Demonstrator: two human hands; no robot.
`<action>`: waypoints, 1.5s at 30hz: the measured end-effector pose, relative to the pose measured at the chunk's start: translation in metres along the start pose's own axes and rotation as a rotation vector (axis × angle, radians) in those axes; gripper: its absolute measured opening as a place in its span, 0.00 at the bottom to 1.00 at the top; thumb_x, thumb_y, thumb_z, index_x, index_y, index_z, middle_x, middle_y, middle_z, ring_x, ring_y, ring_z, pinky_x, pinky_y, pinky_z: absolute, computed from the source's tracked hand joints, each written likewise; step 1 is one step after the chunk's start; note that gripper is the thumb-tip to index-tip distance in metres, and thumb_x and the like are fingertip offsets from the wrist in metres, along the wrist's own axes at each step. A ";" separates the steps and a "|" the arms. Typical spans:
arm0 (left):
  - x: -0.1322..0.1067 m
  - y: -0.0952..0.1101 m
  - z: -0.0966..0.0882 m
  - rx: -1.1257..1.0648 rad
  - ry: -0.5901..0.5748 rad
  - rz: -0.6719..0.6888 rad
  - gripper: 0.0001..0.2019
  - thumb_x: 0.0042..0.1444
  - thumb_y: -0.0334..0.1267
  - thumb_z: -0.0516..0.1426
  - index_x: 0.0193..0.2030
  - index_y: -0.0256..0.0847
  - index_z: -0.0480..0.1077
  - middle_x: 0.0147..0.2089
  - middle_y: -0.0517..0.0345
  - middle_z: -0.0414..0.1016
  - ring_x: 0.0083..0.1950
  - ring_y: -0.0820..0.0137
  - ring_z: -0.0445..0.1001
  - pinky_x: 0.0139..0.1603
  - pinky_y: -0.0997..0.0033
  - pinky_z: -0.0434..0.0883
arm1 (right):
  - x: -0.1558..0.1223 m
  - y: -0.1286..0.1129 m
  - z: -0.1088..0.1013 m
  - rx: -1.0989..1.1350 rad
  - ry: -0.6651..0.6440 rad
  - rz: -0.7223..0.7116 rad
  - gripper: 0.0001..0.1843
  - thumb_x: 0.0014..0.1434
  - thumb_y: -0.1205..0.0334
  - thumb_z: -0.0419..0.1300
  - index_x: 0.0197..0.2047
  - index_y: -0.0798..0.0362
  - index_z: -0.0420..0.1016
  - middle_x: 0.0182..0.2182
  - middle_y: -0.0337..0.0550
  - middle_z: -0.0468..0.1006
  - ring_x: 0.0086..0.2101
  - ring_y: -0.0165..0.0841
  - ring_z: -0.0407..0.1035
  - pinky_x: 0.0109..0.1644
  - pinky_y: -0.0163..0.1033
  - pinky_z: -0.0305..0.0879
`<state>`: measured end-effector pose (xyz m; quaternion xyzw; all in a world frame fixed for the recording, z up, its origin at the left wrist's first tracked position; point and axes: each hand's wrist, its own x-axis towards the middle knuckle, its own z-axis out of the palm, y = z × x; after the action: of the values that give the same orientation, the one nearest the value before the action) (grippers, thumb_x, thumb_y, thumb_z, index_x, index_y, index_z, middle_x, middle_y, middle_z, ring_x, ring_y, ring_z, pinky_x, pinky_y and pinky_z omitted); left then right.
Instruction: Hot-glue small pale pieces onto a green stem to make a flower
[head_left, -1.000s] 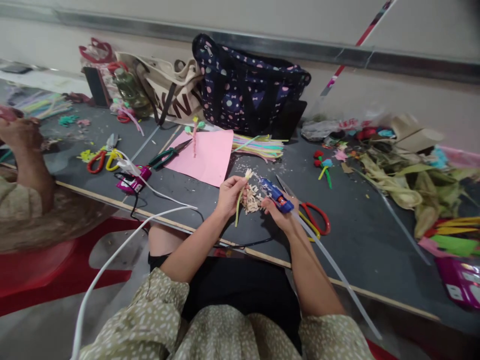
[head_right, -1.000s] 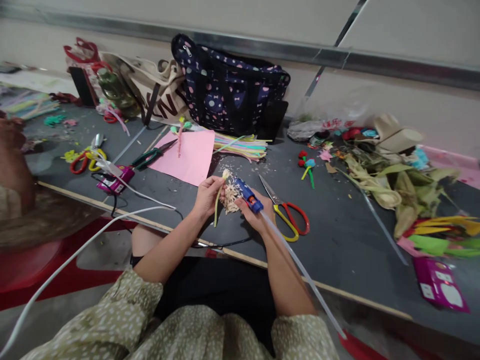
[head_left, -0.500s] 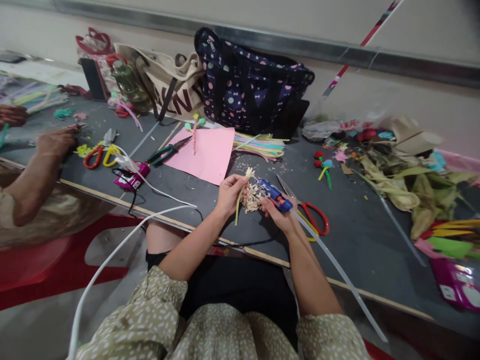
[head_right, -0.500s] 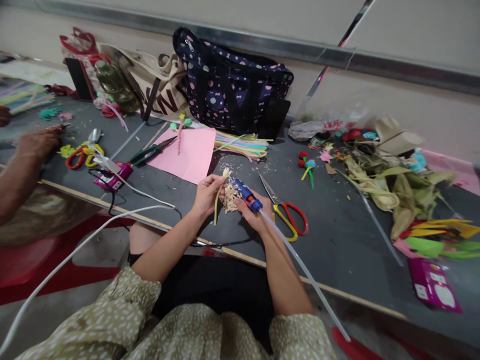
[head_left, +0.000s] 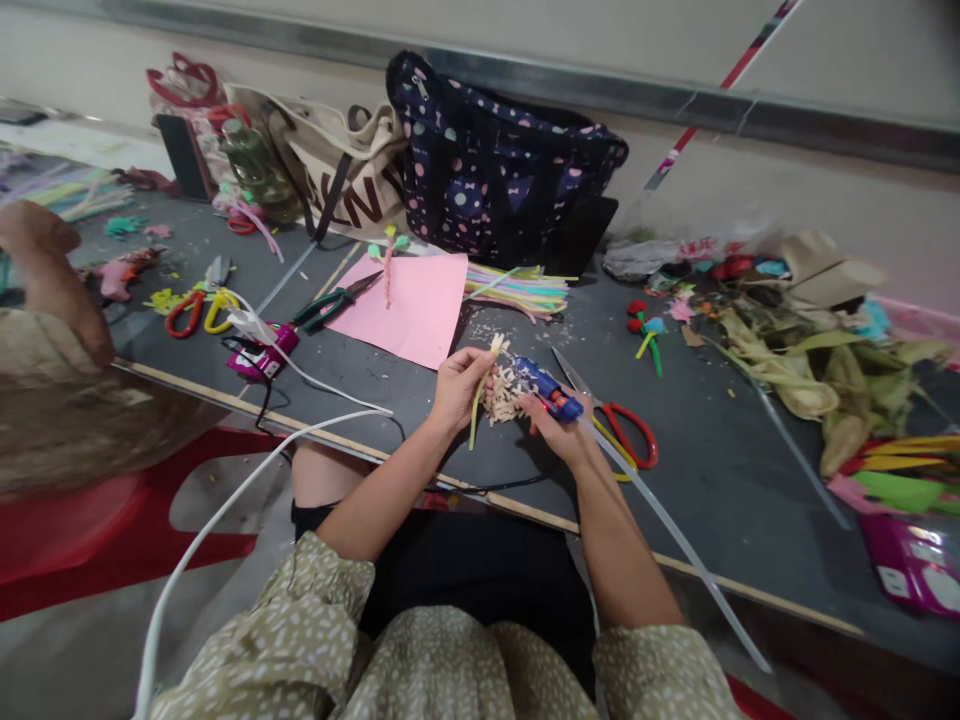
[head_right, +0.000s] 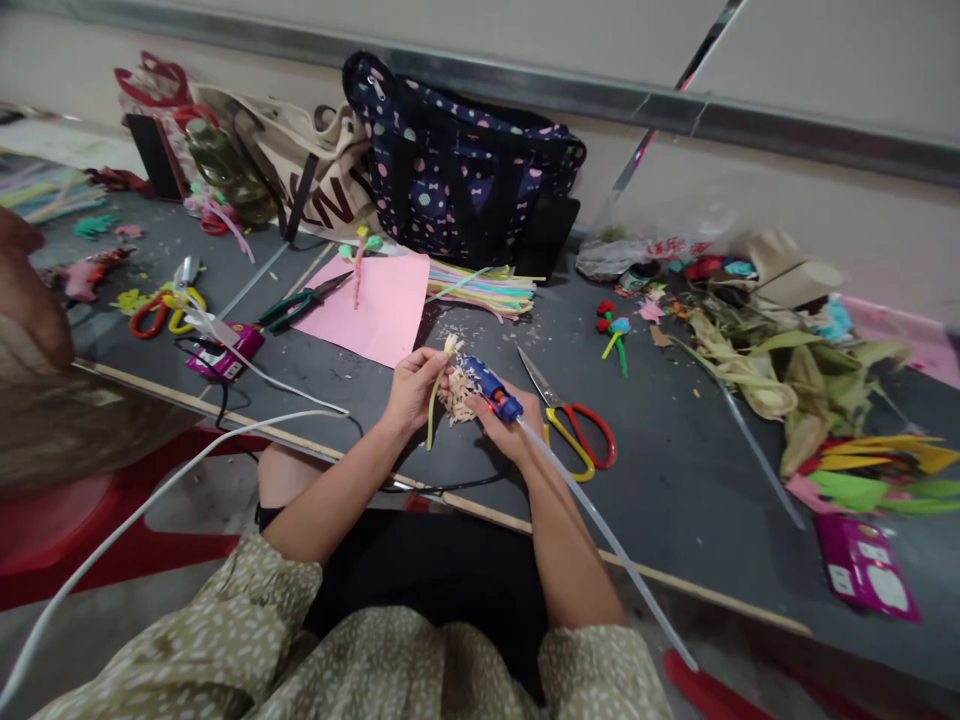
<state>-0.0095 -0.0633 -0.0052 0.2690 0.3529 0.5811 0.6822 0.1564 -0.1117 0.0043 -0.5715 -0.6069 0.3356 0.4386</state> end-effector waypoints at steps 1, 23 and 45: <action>0.000 0.000 0.000 -0.002 0.001 0.000 0.19 0.42 0.47 0.72 0.29 0.37 0.70 0.25 0.62 0.74 0.20 0.80 0.66 0.20 0.80 0.65 | 0.000 -0.001 0.000 -0.002 -0.002 0.002 0.20 0.53 0.41 0.66 0.31 0.51 0.77 0.15 0.35 0.71 0.15 0.31 0.66 0.21 0.35 0.63; 0.001 0.000 -0.002 -0.007 0.017 -0.010 0.18 0.42 0.46 0.72 0.29 0.37 0.71 0.26 0.62 0.75 0.20 0.80 0.67 0.19 0.80 0.66 | 0.000 0.000 -0.006 -0.133 -0.094 -0.059 0.18 0.57 0.43 0.64 0.34 0.51 0.77 0.17 0.37 0.73 0.19 0.32 0.67 0.25 0.36 0.64; 0.002 0.000 -0.002 -0.010 0.019 -0.019 0.18 0.42 0.46 0.72 0.30 0.37 0.71 0.25 0.62 0.75 0.20 0.80 0.67 0.19 0.81 0.65 | -0.001 0.005 -0.003 -0.098 -0.053 -0.050 0.18 0.54 0.43 0.66 0.30 0.50 0.76 0.16 0.36 0.73 0.18 0.31 0.67 0.23 0.35 0.63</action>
<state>-0.0107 -0.0619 -0.0063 0.2565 0.3590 0.5790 0.6856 0.1612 -0.1121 0.0010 -0.5678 -0.6482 0.3093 0.4021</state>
